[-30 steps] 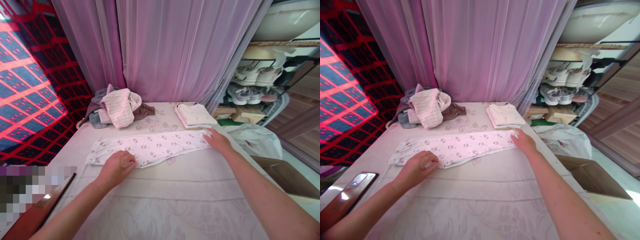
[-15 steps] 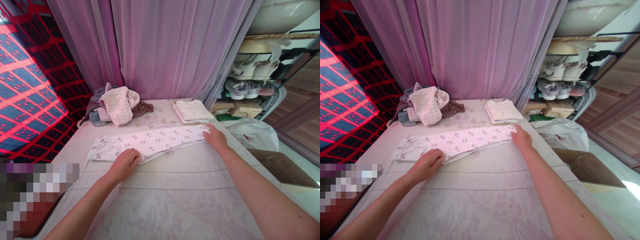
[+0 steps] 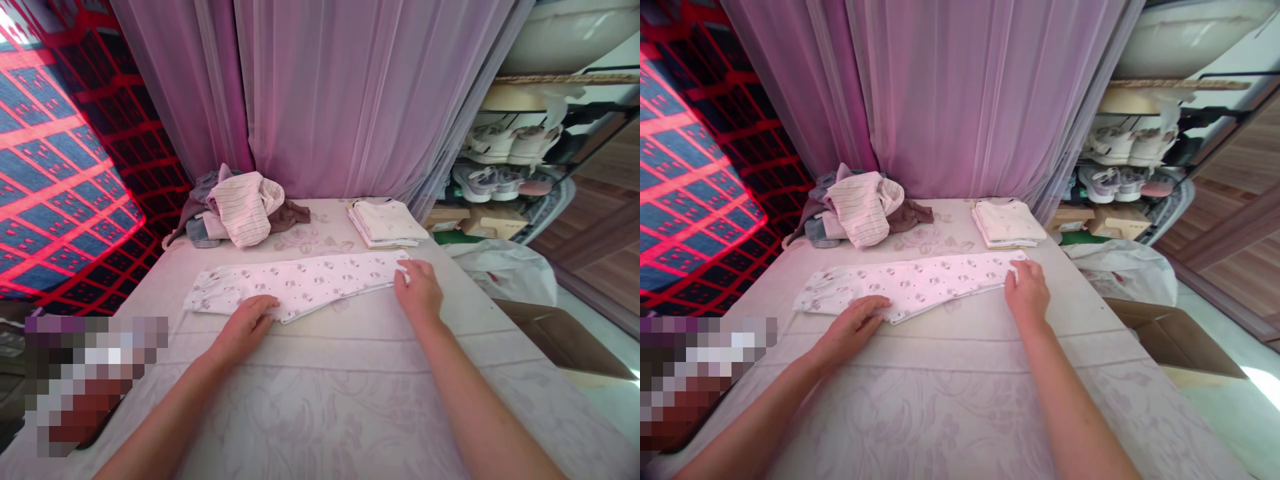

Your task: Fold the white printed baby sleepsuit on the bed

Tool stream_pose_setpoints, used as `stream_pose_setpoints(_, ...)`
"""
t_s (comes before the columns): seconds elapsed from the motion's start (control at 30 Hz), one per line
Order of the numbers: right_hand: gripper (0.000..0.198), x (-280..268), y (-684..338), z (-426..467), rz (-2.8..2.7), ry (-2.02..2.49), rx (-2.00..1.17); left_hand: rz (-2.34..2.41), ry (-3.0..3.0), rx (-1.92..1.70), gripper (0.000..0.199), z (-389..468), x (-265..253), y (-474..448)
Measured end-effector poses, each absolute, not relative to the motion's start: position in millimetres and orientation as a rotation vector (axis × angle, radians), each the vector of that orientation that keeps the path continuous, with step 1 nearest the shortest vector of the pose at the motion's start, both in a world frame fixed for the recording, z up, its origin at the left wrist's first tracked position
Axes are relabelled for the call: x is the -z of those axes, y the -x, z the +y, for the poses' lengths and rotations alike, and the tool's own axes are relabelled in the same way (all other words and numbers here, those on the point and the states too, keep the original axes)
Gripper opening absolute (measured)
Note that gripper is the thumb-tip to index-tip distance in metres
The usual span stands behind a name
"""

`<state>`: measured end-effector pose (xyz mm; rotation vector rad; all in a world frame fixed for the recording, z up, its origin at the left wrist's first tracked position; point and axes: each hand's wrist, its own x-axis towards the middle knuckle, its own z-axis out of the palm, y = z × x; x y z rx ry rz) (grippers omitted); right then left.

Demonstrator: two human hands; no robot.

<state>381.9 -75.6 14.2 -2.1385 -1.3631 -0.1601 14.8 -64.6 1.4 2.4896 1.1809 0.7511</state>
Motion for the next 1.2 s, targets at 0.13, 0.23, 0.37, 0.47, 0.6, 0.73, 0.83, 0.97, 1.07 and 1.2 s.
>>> stream_pose_setpoints(0.13, 0.027, -2.6, -294.3, -99.0, -1.833, 1.6, -0.04, 1.17, -2.584, -0.887, 0.02, -63.8, 10.5, -3.5)
stream_pose_setpoints(0.23, 0.028, 4.1, -245.7, -111.6, -1.993, 1.518, -0.123, 1.16, -2.627, -0.892, 0.024, -61.8, 16.7, -2.5)
stream_pose_setpoints(0.37, 0.027, 1.0, -219.8, -121.3, -2.048, 1.617, -0.08, 1.192, -2.643, -0.838, 0.027, -63.2, 18.0, -4.3)
stream_pose_setpoints(0.47, 0.022, -7.0, -210.2, -124.4, -2.096, 1.717, -0.059, 1.211, -2.634, -0.744, 0.028, -67.0, 14.0, -4.8)
stream_pose_setpoints(0.6, 0.023, -15.1, -194.0, -125.5, -2.15, 1.865, -0.158, 1.25, -2.596, -0.633, 0.034, -71.9, 8.5, -5.6)
stream_pose_setpoints(0.73, 0.023, -18.4, -180.3, -123.2, -2.007, 2.044, -0.329, 1.309, -2.563, -0.563, 0.038, -74.4, 6.9, -7.5)
stream_pose_setpoints(0.83, 0.025, -19.4, -173.6, -120.2, -1.856, 2.101, -0.423, 1.32, -2.551, -0.549, 0.037, -75.1, 6.7, -8.6)
stream_pose_setpoints(0.97, 0.025, -18.4, -168.6, -121.3, -1.752, 2.145, -0.458, 1.327, -2.522, -0.544, 0.036, -75.6, 6.4, -9.4)
stream_pose_setpoints(1.07, 0.025, -17.0, -168.2, -125.7, -1.792, 2.149, -0.378, 1.333, -2.525, -0.54, 0.036, -76.0, 6.4, -9.6)
stream_pose_setpoints(1.2, 0.022, -15.5, -167.1, -126.4, -1.823, 2.15, -0.335, 1.334, -2.543, -0.54, 0.036, -76.2, 7.1, -9.1)
